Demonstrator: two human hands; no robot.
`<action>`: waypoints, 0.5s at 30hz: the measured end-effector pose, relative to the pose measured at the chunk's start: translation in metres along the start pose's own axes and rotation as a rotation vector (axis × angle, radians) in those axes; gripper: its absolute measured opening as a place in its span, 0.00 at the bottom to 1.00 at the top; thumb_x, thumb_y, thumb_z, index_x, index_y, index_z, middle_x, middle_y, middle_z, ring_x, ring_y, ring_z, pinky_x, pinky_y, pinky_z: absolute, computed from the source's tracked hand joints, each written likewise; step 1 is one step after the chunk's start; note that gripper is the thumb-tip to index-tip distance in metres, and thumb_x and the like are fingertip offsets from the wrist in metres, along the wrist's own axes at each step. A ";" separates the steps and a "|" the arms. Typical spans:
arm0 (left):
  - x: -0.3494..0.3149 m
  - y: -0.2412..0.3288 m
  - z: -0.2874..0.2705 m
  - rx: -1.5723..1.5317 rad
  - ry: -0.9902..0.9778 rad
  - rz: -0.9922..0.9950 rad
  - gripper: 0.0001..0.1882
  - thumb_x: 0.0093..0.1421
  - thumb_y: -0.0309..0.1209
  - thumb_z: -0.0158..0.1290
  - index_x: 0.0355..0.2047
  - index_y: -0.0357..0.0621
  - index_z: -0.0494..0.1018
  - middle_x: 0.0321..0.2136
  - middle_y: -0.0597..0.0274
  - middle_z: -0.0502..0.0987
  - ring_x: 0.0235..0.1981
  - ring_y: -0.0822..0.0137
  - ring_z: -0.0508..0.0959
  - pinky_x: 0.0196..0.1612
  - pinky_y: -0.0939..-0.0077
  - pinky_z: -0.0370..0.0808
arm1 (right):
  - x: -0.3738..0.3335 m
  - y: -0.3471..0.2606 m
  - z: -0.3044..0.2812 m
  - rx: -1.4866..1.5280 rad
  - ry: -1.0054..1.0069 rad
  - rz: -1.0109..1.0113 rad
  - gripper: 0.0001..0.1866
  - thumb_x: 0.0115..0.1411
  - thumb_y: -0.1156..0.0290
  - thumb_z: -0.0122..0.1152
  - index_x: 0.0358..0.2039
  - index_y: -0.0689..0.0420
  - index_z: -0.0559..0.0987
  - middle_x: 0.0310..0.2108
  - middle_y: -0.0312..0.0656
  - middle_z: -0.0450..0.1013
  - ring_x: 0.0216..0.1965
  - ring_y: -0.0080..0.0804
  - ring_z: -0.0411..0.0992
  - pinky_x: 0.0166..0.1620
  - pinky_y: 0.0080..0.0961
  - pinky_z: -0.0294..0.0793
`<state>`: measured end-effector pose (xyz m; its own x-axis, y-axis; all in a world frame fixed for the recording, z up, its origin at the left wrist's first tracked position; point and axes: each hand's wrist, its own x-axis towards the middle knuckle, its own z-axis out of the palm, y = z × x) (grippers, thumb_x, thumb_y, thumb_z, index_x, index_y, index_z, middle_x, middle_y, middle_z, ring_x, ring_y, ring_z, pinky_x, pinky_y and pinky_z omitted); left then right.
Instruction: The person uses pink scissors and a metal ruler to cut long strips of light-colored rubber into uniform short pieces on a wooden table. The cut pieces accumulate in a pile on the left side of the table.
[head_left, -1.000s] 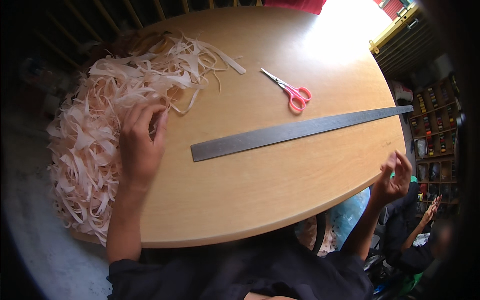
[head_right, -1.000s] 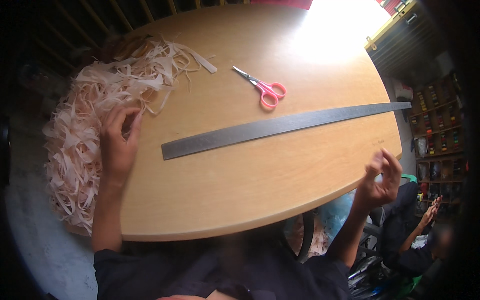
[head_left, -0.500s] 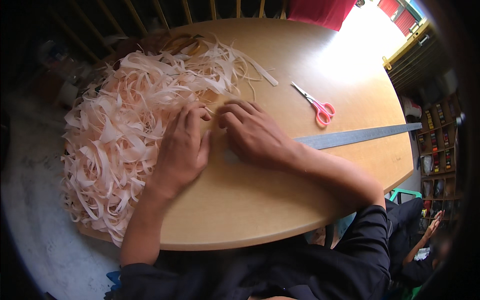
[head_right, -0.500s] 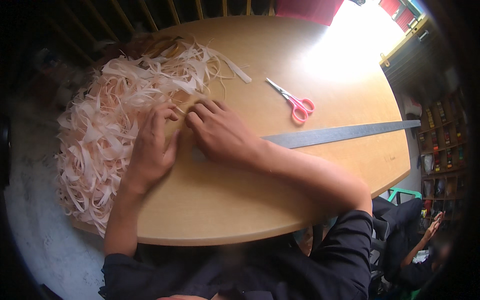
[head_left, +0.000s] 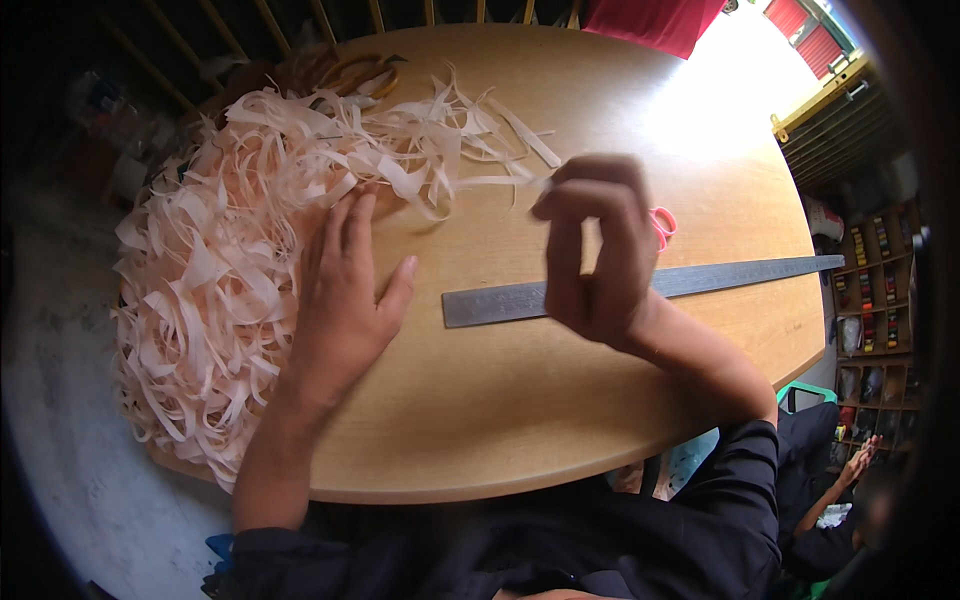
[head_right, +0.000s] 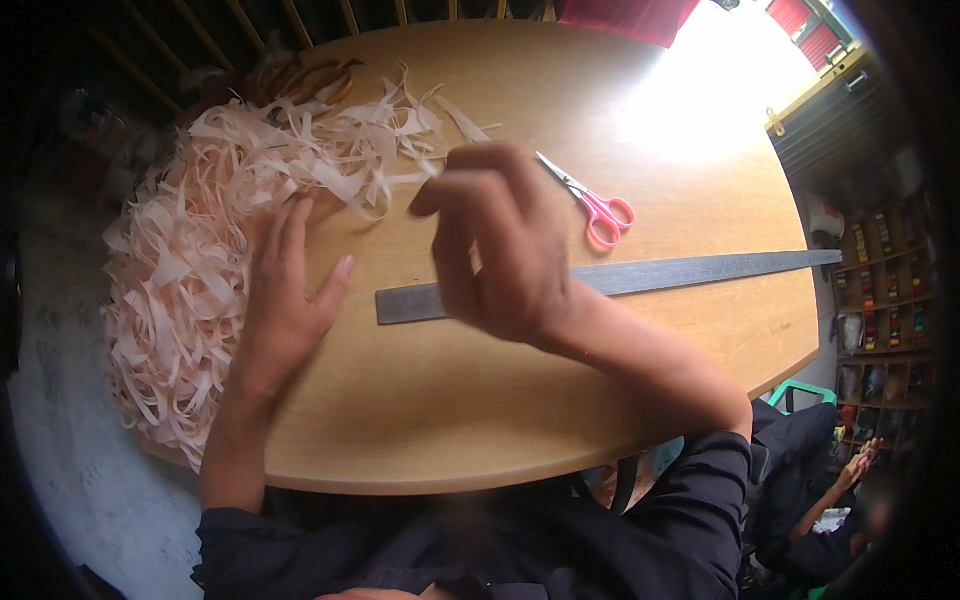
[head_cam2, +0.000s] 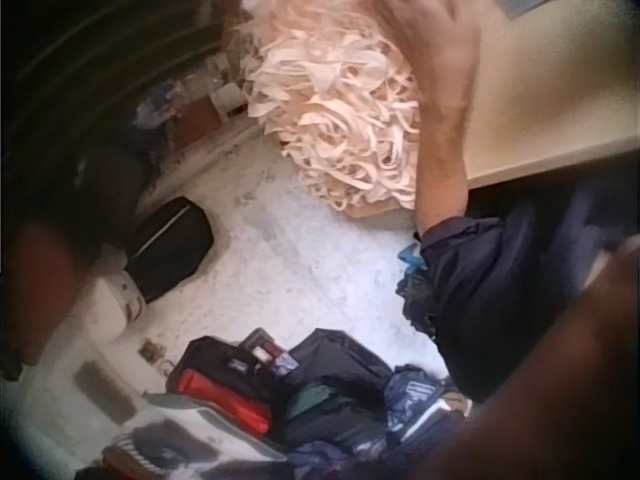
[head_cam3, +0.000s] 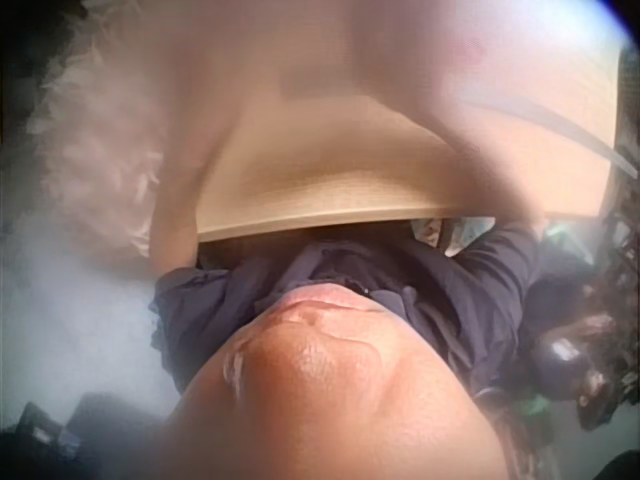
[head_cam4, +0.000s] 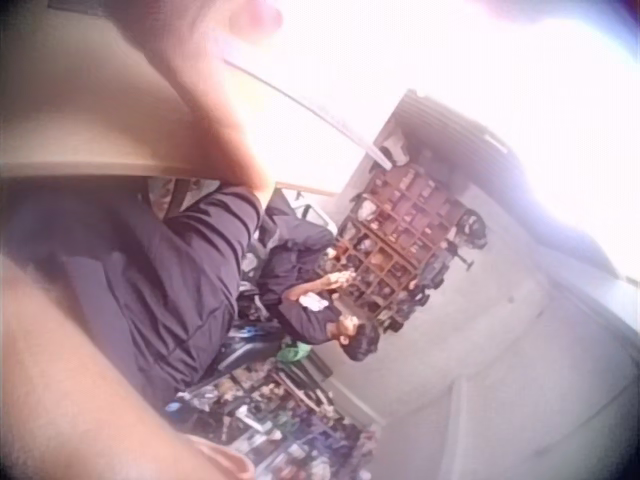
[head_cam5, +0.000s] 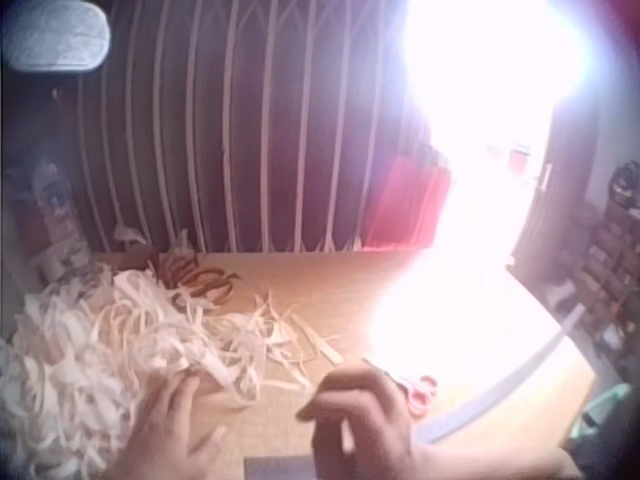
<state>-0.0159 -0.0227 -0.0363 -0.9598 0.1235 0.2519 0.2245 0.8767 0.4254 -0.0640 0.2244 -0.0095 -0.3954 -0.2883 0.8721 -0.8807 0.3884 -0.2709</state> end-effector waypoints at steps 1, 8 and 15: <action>0.000 0.000 0.001 -0.002 0.010 -0.001 0.39 0.67 0.37 0.60 0.72 0.33 0.58 0.69 0.36 0.64 0.70 0.39 0.64 0.75 0.49 0.58 | 0.004 0.007 -0.004 -0.028 0.048 -0.018 0.12 0.58 0.91 0.54 0.39 0.63 0.78 0.36 0.50 0.72 0.33 0.38 0.73 0.34 0.31 0.75; 0.000 -0.003 0.006 -0.067 0.085 -0.067 0.38 0.64 0.35 0.64 0.68 0.32 0.61 0.65 0.36 0.67 0.68 0.39 0.66 0.71 0.48 0.62 | 0.025 0.043 -0.026 0.186 0.401 0.076 0.06 0.72 0.86 0.48 0.44 0.64 0.73 0.38 0.43 0.73 0.31 0.25 0.76 0.38 0.20 0.76; 0.004 -0.015 0.012 -0.067 0.176 -0.032 0.34 0.60 0.33 0.68 0.62 0.32 0.65 0.57 0.38 0.73 0.61 0.39 0.72 0.66 0.49 0.67 | 0.057 0.062 -0.086 0.098 0.593 0.370 0.09 0.70 0.81 0.52 0.47 0.71 0.75 0.38 0.51 0.78 0.39 0.45 0.85 0.50 0.35 0.85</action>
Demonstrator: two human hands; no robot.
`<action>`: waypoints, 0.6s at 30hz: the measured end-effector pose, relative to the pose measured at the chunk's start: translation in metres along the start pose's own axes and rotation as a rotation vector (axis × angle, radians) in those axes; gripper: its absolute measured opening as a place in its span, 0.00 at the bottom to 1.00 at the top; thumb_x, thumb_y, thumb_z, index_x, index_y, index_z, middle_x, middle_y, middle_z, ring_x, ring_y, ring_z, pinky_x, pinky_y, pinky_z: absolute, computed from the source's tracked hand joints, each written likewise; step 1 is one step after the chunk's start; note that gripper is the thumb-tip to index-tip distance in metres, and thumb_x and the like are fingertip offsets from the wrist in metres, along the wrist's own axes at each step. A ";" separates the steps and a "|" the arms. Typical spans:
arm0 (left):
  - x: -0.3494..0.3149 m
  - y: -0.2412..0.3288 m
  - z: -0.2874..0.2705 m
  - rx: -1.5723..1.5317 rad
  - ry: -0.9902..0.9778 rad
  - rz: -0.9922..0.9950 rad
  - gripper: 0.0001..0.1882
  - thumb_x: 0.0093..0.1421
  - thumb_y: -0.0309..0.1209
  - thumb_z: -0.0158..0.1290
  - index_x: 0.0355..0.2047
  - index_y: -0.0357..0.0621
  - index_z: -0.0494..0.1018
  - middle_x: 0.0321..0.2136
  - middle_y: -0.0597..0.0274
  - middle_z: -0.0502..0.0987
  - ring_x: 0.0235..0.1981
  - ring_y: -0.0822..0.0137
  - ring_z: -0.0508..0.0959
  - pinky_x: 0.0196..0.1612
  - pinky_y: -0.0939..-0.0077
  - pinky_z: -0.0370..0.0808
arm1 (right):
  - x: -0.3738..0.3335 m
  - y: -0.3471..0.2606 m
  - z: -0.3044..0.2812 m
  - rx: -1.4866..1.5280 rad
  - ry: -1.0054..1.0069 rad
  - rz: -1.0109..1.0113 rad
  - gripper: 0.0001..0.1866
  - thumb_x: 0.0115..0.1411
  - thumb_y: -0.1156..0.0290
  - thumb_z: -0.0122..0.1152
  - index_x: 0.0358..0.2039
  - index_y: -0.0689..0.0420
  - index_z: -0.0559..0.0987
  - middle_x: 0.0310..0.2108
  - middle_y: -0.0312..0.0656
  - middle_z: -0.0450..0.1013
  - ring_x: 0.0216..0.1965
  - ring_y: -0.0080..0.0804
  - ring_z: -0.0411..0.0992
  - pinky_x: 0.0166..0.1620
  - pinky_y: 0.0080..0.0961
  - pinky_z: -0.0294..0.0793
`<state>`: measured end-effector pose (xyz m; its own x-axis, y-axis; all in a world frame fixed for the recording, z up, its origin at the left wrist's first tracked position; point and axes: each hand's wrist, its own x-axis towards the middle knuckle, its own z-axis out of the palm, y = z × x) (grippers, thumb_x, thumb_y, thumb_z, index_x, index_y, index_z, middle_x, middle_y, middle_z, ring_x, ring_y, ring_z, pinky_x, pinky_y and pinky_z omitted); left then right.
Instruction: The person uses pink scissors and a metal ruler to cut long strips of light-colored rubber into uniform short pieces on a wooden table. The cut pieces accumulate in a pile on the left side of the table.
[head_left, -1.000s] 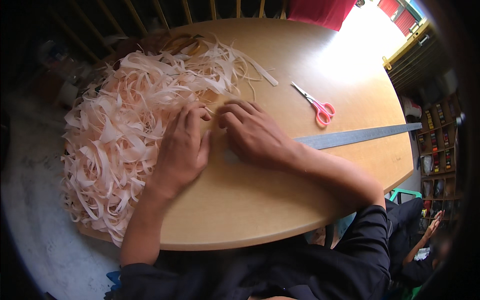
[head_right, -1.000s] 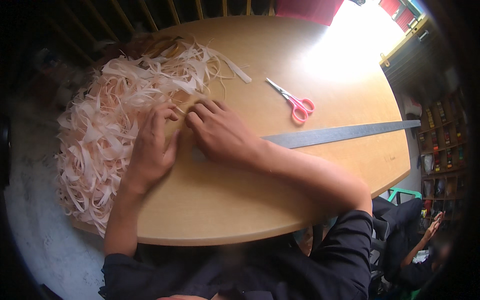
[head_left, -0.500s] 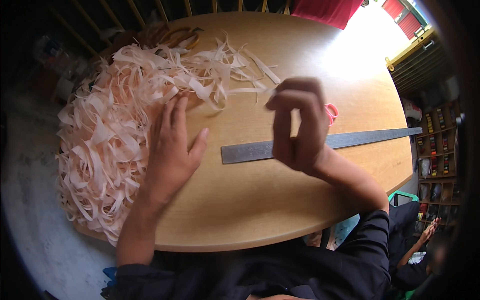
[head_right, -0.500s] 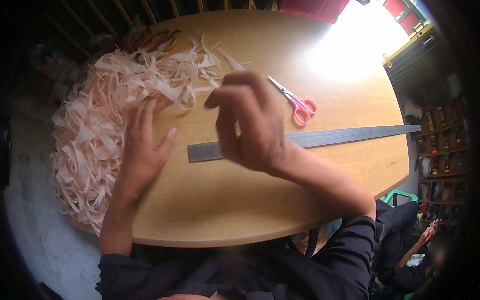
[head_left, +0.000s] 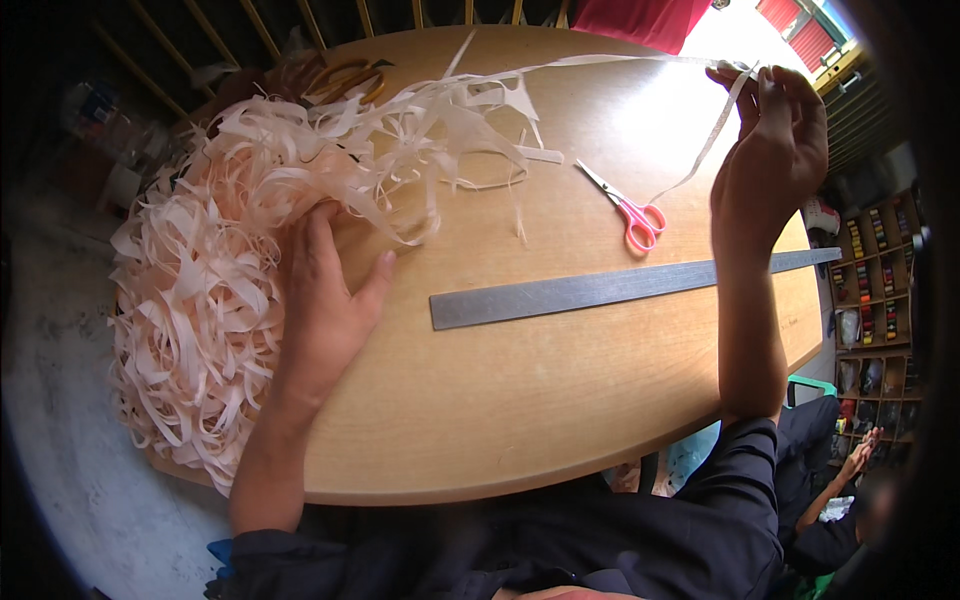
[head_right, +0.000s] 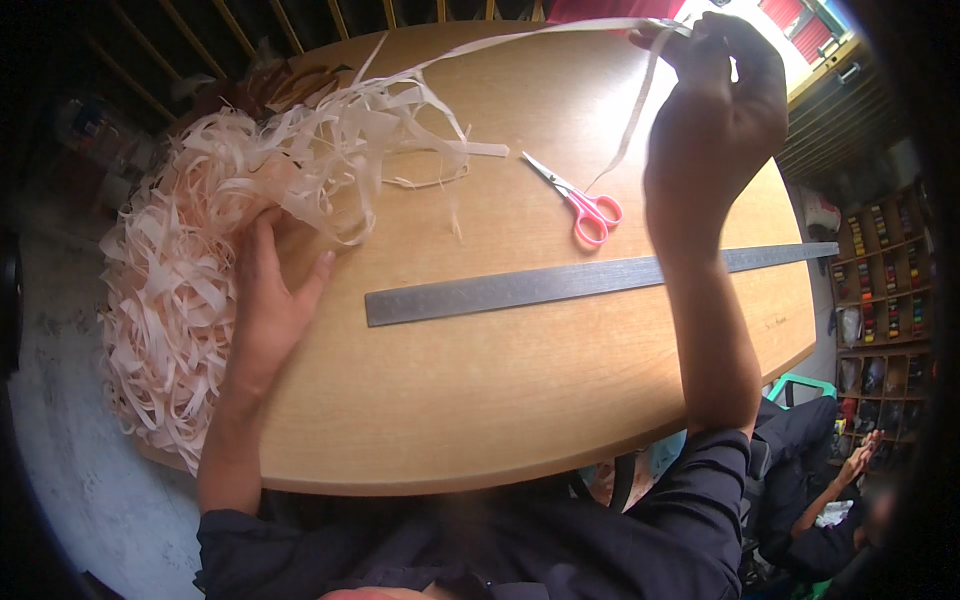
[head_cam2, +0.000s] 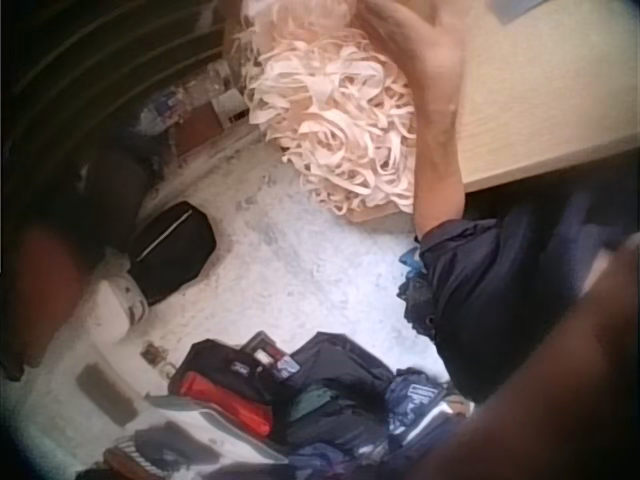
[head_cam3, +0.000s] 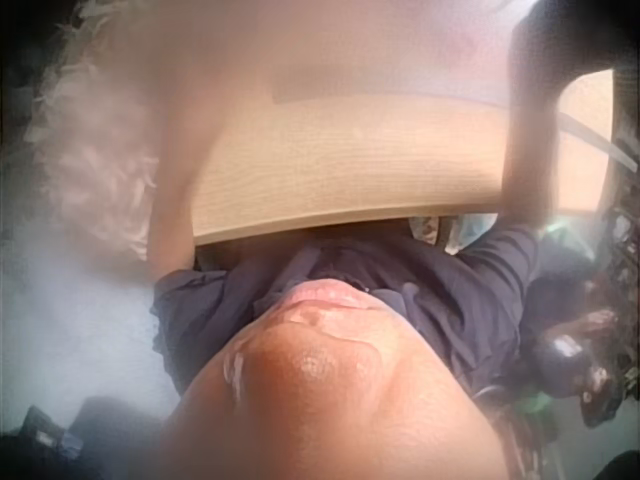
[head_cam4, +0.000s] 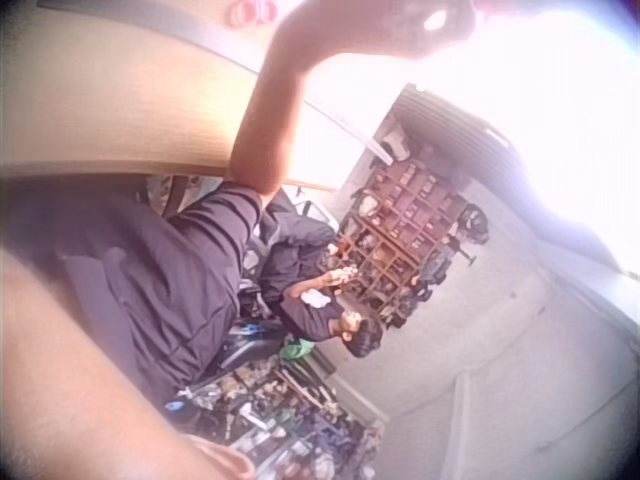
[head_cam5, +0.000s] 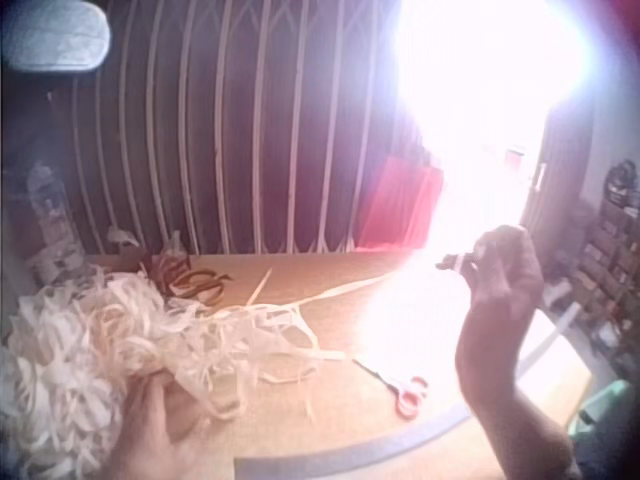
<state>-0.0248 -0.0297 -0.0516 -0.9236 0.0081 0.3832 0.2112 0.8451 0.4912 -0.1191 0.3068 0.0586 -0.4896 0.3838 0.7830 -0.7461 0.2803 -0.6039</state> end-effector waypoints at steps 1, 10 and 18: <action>0.001 -0.002 0.000 -0.016 0.003 -0.004 0.34 0.60 0.33 0.68 0.61 0.32 0.66 0.57 0.38 0.73 0.60 0.40 0.72 0.65 0.50 0.68 | 0.010 0.002 -0.007 -0.073 -0.053 0.057 0.10 0.71 0.82 0.49 0.50 0.73 0.73 0.41 0.53 0.77 0.42 0.49 0.84 0.54 0.41 0.86; 0.013 -0.022 0.001 -0.247 0.051 -0.049 0.28 0.65 0.33 0.66 0.59 0.34 0.68 0.54 0.43 0.77 0.57 0.48 0.76 0.62 0.56 0.71 | 0.047 0.093 -0.039 0.003 0.196 0.440 0.23 0.63 0.77 0.53 0.56 0.80 0.70 0.44 0.57 0.75 0.44 0.46 0.85 0.44 0.25 0.79; 0.021 0.034 -0.047 -0.173 -0.142 -0.065 0.09 0.66 0.27 0.64 0.42 0.33 0.80 0.35 0.53 0.85 0.37 0.62 0.84 0.45 0.69 0.80 | 0.042 0.099 -0.039 0.020 -0.075 0.620 0.30 0.65 0.77 0.51 0.63 0.86 0.64 0.49 0.63 0.74 0.48 0.52 0.83 0.55 0.34 0.86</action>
<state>-0.0219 -0.0260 0.0098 -0.9702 0.0423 0.2388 0.1906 0.7418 0.6429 -0.1955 0.3848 0.0257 -0.8642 0.4064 0.2965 -0.3209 0.0086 -0.9471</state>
